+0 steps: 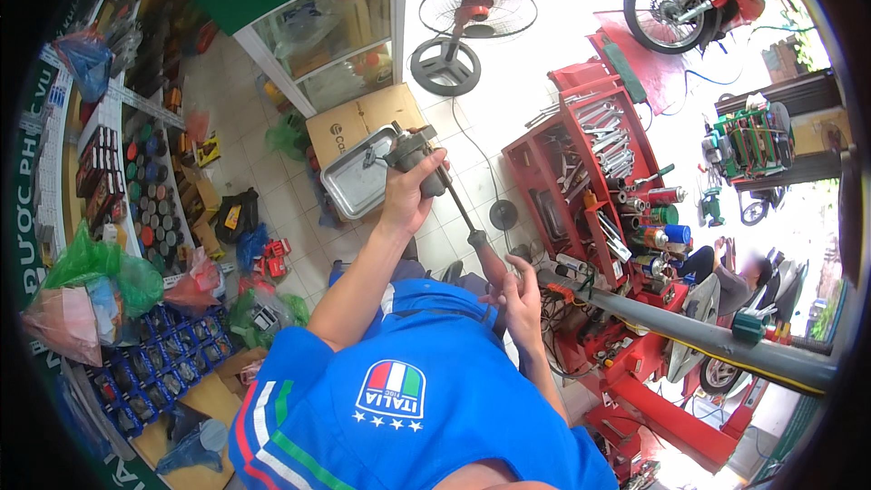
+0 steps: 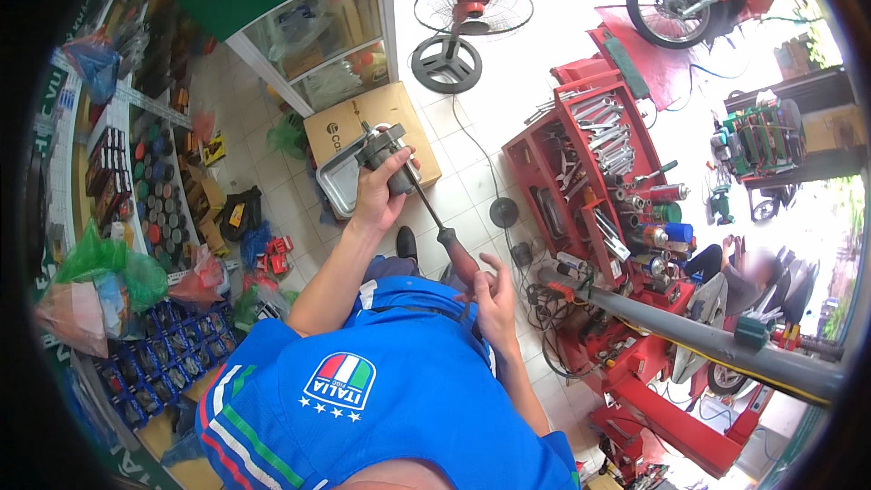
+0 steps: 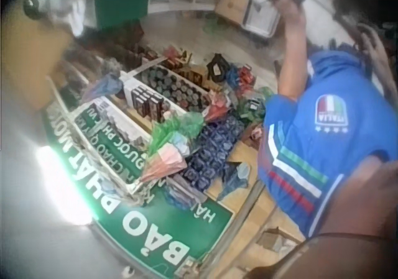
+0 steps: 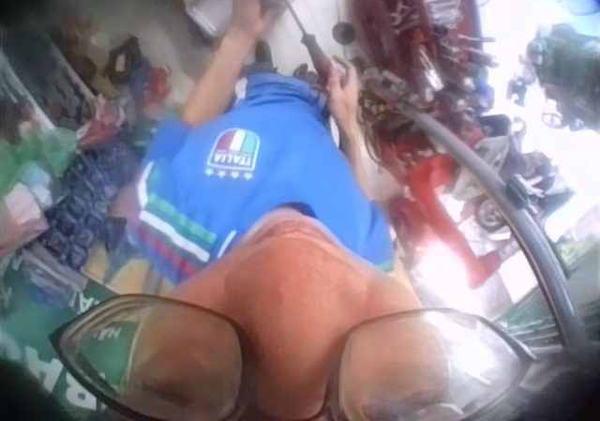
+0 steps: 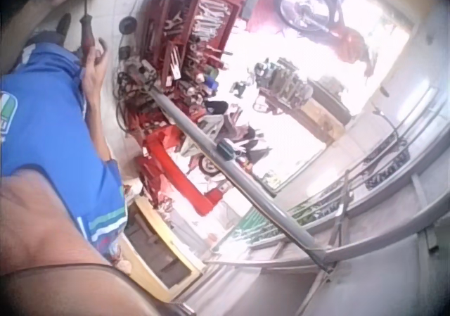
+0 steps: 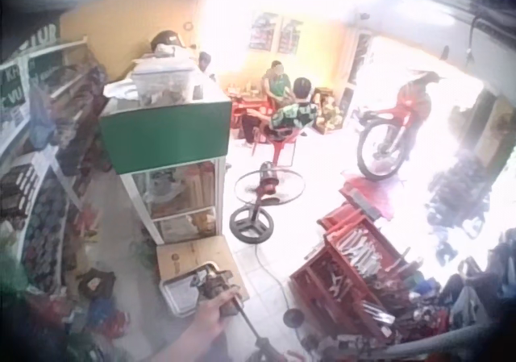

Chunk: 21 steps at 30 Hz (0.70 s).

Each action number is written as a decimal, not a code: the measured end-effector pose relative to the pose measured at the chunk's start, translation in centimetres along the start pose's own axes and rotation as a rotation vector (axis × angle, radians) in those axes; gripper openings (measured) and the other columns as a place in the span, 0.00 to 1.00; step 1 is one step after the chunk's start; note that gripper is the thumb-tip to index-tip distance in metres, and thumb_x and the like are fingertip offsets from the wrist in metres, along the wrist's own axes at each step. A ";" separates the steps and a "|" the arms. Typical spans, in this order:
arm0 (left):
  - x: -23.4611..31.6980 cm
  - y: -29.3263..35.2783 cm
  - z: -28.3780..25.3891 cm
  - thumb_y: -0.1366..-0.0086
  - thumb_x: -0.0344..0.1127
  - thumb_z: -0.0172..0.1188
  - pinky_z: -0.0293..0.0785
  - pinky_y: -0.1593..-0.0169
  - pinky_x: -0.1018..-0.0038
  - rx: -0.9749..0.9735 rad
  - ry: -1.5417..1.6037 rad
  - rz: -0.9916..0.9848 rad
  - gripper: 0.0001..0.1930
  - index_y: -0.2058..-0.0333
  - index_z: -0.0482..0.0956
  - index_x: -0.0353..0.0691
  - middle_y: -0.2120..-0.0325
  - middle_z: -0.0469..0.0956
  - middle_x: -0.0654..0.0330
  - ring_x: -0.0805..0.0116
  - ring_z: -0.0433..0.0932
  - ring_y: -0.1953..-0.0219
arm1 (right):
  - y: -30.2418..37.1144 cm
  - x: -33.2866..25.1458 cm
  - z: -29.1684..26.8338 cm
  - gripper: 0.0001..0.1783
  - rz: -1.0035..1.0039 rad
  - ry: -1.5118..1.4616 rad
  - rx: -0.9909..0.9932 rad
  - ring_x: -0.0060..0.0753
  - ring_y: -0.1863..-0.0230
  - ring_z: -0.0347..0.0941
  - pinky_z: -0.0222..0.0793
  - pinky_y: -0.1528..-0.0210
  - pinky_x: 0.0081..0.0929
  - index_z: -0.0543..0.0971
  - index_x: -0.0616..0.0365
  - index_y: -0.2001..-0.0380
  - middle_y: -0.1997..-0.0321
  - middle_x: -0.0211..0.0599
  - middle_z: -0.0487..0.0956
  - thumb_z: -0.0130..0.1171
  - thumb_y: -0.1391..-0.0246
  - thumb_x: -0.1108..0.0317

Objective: The person holds a metal fuel pump by hand and uses a screwdriver to loosen a screw on its casing, turning the part over to work on different sides.

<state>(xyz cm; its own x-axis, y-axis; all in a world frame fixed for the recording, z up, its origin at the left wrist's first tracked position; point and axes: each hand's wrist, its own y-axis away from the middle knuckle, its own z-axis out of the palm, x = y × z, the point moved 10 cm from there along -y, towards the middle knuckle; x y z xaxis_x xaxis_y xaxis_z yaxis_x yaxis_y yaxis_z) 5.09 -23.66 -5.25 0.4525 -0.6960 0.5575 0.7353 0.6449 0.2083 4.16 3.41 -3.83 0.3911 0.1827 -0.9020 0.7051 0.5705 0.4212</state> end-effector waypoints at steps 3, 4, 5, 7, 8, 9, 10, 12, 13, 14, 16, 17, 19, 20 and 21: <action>1.9 -0.4 -1.2 0.42 0.24 0.67 0.78 0.62 0.72 0.057 0.046 0.042 0.25 0.48 0.68 0.47 0.65 0.77 0.60 0.68 0.80 0.66 | -0.7 -1.1 1.6 0.25 -0.043 0.066 -0.047 0.30 0.65 0.78 0.79 0.59 0.29 0.60 0.64 0.42 0.62 0.44 0.78 0.56 0.35 0.67; 2.3 -0.5 -1.5 0.42 0.23 0.67 0.78 0.62 0.73 0.076 0.065 0.045 0.24 0.50 0.68 0.47 0.66 0.76 0.61 0.69 0.79 0.66 | -0.9 -1.5 2.0 0.25 -0.050 0.100 -0.060 0.31 0.65 0.79 0.79 0.58 0.29 0.60 0.64 0.42 0.61 0.46 0.79 0.57 0.36 0.68; 2.6 -0.6 -1.9 0.42 0.23 0.67 0.78 0.62 0.73 0.090 0.070 0.051 0.25 0.50 0.68 0.47 0.65 0.76 0.61 0.68 0.79 0.66 | -1.1 -1.8 2.4 0.19 -0.038 0.060 -0.042 0.30 0.66 0.79 0.77 0.61 0.26 0.66 0.66 0.48 0.62 0.44 0.79 0.54 0.33 0.63; 3.4 -0.7 -2.9 0.42 0.22 0.67 0.78 0.62 0.73 0.118 0.079 0.063 0.25 0.50 0.68 0.47 0.65 0.76 0.61 0.68 0.79 0.66 | -2.2 0.9 1.8 0.19 0.081 -0.030 -0.099 0.29 0.66 0.79 0.75 0.63 0.24 0.70 0.67 0.50 0.63 0.43 0.79 0.51 0.31 0.59; 3.5 -0.8 -3.3 0.42 0.22 0.67 0.79 0.62 0.73 0.137 0.091 0.061 0.25 0.49 0.68 0.47 0.65 0.76 0.61 0.68 0.79 0.66 | -2.5 1.3 2.1 0.21 0.135 -0.081 -0.114 0.29 0.66 0.79 0.74 0.64 0.24 0.71 0.68 0.51 0.63 0.42 0.80 0.49 0.30 0.57; 3.6 -0.7 -3.8 0.43 0.22 0.67 0.79 0.63 0.72 0.156 0.103 0.058 0.25 0.49 0.68 0.47 0.65 0.76 0.61 0.68 0.79 0.65 | -2.6 1.1 2.2 0.25 0.134 0.020 -0.088 0.27 0.67 0.79 0.73 0.65 0.23 0.75 0.68 0.50 0.65 0.39 0.79 0.45 0.29 0.53; 3.7 -0.5 -4.2 0.43 0.22 0.67 0.79 0.63 0.72 0.175 0.115 0.055 0.25 0.49 0.68 0.48 0.65 0.76 0.61 0.67 0.80 0.65 | -2.7 0.6 2.5 0.24 0.131 0.076 -0.084 0.28 0.67 0.79 0.73 0.64 0.23 0.73 0.68 0.47 0.65 0.39 0.79 0.46 0.29 0.54; 4.1 -0.2 -5.1 0.40 0.25 0.66 0.80 0.62 0.72 0.191 0.104 0.073 0.22 0.49 0.70 0.46 0.65 0.78 0.59 0.67 0.81 0.66 | -3.0 -0.7 3.5 0.25 0.124 0.183 -0.079 0.28 0.67 0.79 0.74 0.63 0.24 0.70 0.66 0.41 0.65 0.39 0.79 0.48 0.30 0.56; 4.3 0.0 -5.5 0.39 0.26 0.65 0.80 0.62 0.72 0.200 0.096 0.088 0.21 0.49 0.71 0.45 0.65 0.79 0.58 0.66 0.81 0.67 | -3.2 -2.4 4.3 0.23 0.013 0.164 -0.078 0.29 0.65 0.79 0.75 0.60 0.24 0.69 0.66 0.43 0.65 0.38 0.79 0.51 0.31 0.59; 4.6 0.1 -5.8 0.38 0.27 0.65 0.81 0.61 0.72 0.209 0.088 0.106 0.19 0.49 0.72 0.44 0.65 0.80 0.57 0.66 0.81 0.67 | -3.4 -3.1 4.7 0.23 -0.062 0.159 -0.066 0.29 0.64 0.79 0.76 0.59 0.25 0.69 0.66 0.42 0.64 0.39 0.79 0.52 0.31 0.60; 4.8 0.2 -6.5 0.37 0.29 0.65 0.81 0.61 0.73 0.261 0.082 0.135 0.18 0.49 0.73 0.41 0.64 0.79 0.57 0.67 0.81 0.65 | -3.6 -4.5 4.8 0.24 -0.211 0.148 -0.040 0.30 0.62 0.78 0.77 0.57 0.27 0.67 0.68 0.41 0.62 0.40 0.80 0.53 0.32 0.62; 4.9 0.1 -6.5 0.37 0.29 0.65 0.81 0.61 0.73 0.255 0.095 0.139 0.18 0.49 0.72 0.40 0.64 0.79 0.57 0.67 0.80 0.65 | -3.9 -4.0 4.8 0.24 -0.141 0.132 -0.093 0.30 0.62 0.78 0.77 0.57 0.27 0.68 0.68 0.42 0.60 0.41 0.80 0.52 0.32 0.61; 4.9 0.1 -6.3 0.36 0.30 0.64 0.80 0.58 0.71 0.266 0.116 0.143 0.20 0.47 0.72 0.40 0.63 0.78 0.57 0.68 0.79 0.62 | -4.2 -3.2 4.3 0.23 -0.002 0.101 -0.201 0.30 0.62 0.78 0.77 0.57 0.26 0.70 0.69 0.44 0.58 0.44 0.80 0.50 0.31 0.59; 4.5 0.0 -6.3 0.36 0.30 0.64 0.80 0.57 0.71 0.256 0.120 0.127 0.20 0.46 0.71 0.40 0.63 0.78 0.57 0.68 0.79 0.61 | -4.4 -2.2 3.7 0.22 0.038 0.077 -0.218 0.28 0.64 0.77 0.76 0.58 0.25 0.72 0.68 0.47 0.60 0.41 0.80 0.49 0.30 0.58; 4.2 -0.3 -6.3 0.36 0.30 0.64 0.80 0.56 0.71 0.243 0.123 0.115 0.21 0.45 0.71 0.40 0.63 0.78 0.57 0.68 0.78 0.61 | -5.0 -0.6 3.1 0.21 0.075 0.053 -0.239 0.27 0.66 0.77 0.76 0.59 0.25 0.73 0.68 0.51 0.63 0.39 0.79 0.49 0.30 0.58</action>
<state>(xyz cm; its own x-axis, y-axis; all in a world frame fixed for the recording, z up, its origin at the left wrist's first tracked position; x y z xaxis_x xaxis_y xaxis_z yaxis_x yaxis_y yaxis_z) 9.98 -28.70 -8.07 0.5946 -0.6375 0.4899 0.5399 0.7681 0.3442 2.24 -2.07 -5.05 0.4013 0.2695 -0.8754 0.5128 0.7258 0.4585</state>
